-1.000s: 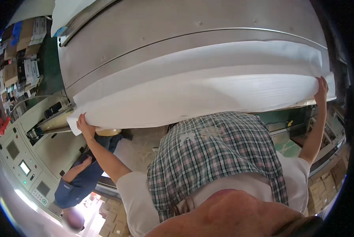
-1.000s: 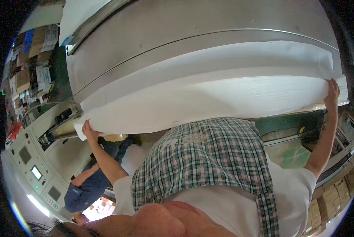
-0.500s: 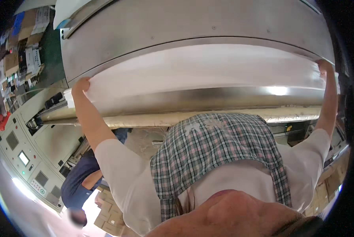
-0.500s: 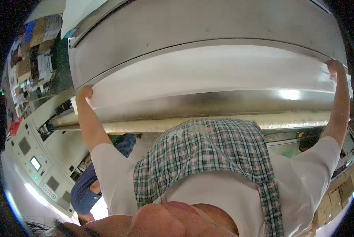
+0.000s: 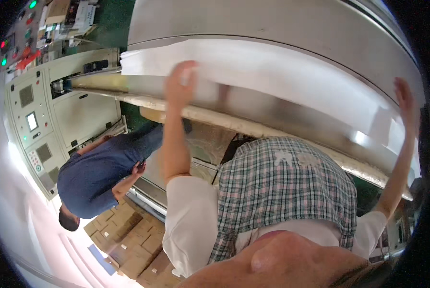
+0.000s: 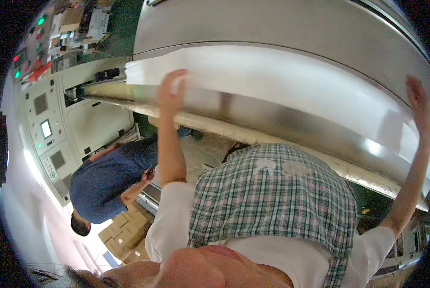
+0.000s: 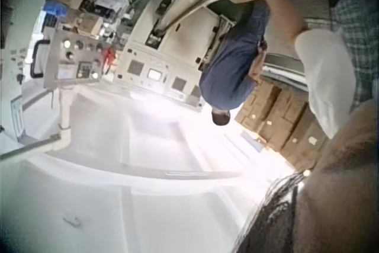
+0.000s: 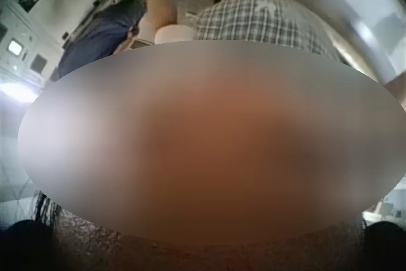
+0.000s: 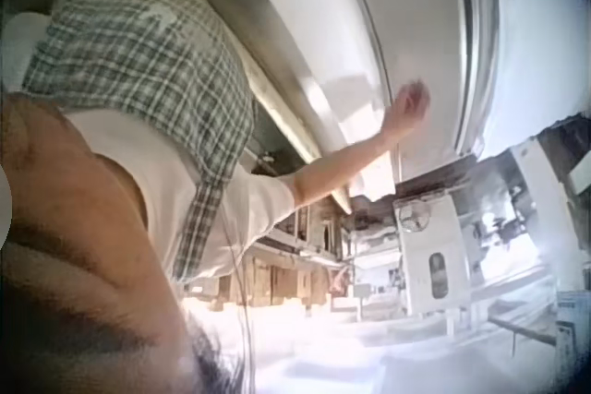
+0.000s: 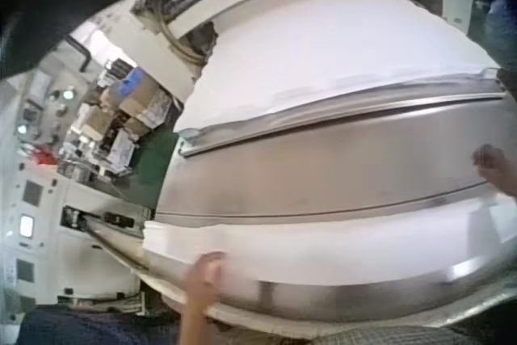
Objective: Handling large rolls of white material on an industrial rolling machine, including cutting and adjusting layers.
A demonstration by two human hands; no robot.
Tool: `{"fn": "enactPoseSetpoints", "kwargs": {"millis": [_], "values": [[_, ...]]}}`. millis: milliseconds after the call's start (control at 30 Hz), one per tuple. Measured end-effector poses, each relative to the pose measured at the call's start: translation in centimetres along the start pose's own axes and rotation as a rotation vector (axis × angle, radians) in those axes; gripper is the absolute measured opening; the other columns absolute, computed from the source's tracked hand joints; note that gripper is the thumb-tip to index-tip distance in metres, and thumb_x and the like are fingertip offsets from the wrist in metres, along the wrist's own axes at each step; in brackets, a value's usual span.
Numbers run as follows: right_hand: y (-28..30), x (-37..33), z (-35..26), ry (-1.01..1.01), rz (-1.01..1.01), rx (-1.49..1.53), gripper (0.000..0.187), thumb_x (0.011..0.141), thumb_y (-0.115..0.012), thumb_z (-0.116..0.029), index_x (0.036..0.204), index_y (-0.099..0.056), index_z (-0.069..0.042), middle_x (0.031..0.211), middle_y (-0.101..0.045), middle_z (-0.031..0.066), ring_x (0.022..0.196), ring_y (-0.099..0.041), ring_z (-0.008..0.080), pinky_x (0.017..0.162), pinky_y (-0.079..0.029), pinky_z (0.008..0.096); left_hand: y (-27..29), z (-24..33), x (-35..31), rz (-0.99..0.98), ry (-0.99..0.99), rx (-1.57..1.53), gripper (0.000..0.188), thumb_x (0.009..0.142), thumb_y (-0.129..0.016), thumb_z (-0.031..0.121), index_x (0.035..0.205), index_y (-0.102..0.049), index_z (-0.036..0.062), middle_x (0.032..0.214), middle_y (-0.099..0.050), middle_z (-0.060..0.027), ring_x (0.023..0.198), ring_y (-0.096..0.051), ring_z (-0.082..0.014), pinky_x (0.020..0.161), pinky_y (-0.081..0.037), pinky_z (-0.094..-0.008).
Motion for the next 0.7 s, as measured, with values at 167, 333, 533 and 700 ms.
{"fn": "enactPoseSetpoints", "kwargs": {"millis": [167, 333, 533, 700], "values": [[-14.8, 5.1, -23.6, 0.233, -0.301, 0.156, 0.035, 0.081, -0.057, -0.018, 0.113, -0.049, -0.005, 0.098, -0.052, 0.0036, 0.086, -0.048, 0.0108, 0.075, -0.041, 0.0248, -4.4, 3.6, -2.7, -0.193, -0.257, 0.053, 0.034, 0.074, -0.060, 0.022, 0.106, -0.054, 0.0146, 0.116, -0.050, -0.0073, 0.111, -0.043, -0.0287, 0.095, -0.027, -0.0492], [-25.2, 9.8, -33.2, 0.232, -0.401, -0.021, 0.036, 0.075, -0.062, -0.031, 0.098, -0.057, -0.003, 0.083, -0.056, 0.0069, 0.076, -0.052, 0.0157, 0.065, -0.043, 0.0271, -5.0, 3.6, -3.4, -0.338, -0.344, 0.157, 0.049, 0.075, -0.057, 0.034, 0.120, -0.044, 0.0201, 0.132, -0.034, -0.0064, 0.123, -0.028, -0.0279, 0.097, -0.016, -0.0567], [-28.0, 7.1, -40.3, 0.630, -0.120, -0.167, 0.018, 0.068, -0.062, -0.011, 0.084, -0.056, -0.004, 0.080, -0.054, 0.0098, 0.074, -0.053, 0.0242, 0.063, -0.044, 0.0315, -2.0, -3.4, -2.5, -0.207, -0.265, 0.375, 0.048, 0.079, -0.051, 0.038, 0.122, -0.042, 0.0194, 0.131, -0.034, -0.0111, 0.122, -0.027, -0.0356, 0.094, -0.016, -0.0613], [-29.6, 1.1, -42.7, 0.752, 0.106, -0.264, 0.020, 0.060, -0.057, 0.003, 0.079, -0.056, -0.006, 0.087, -0.052, 0.0080, 0.076, -0.053, 0.0236, 0.061, -0.045, 0.0321, 1.5, -14.4, -0.4, -0.292, 0.049, 0.641, 0.043, 0.083, -0.044, 0.036, 0.119, -0.046, 0.0122, 0.123, -0.040, -0.0199, 0.114, -0.032, -0.0427, 0.090, -0.023, -0.0607]]}}
Point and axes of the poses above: each hand's wrist, its own x-axis towards the middle knuckle, its own y-axis out of the back of the hand, z = x × y, the point moved 3 cm from there along x, towards the middle knuckle
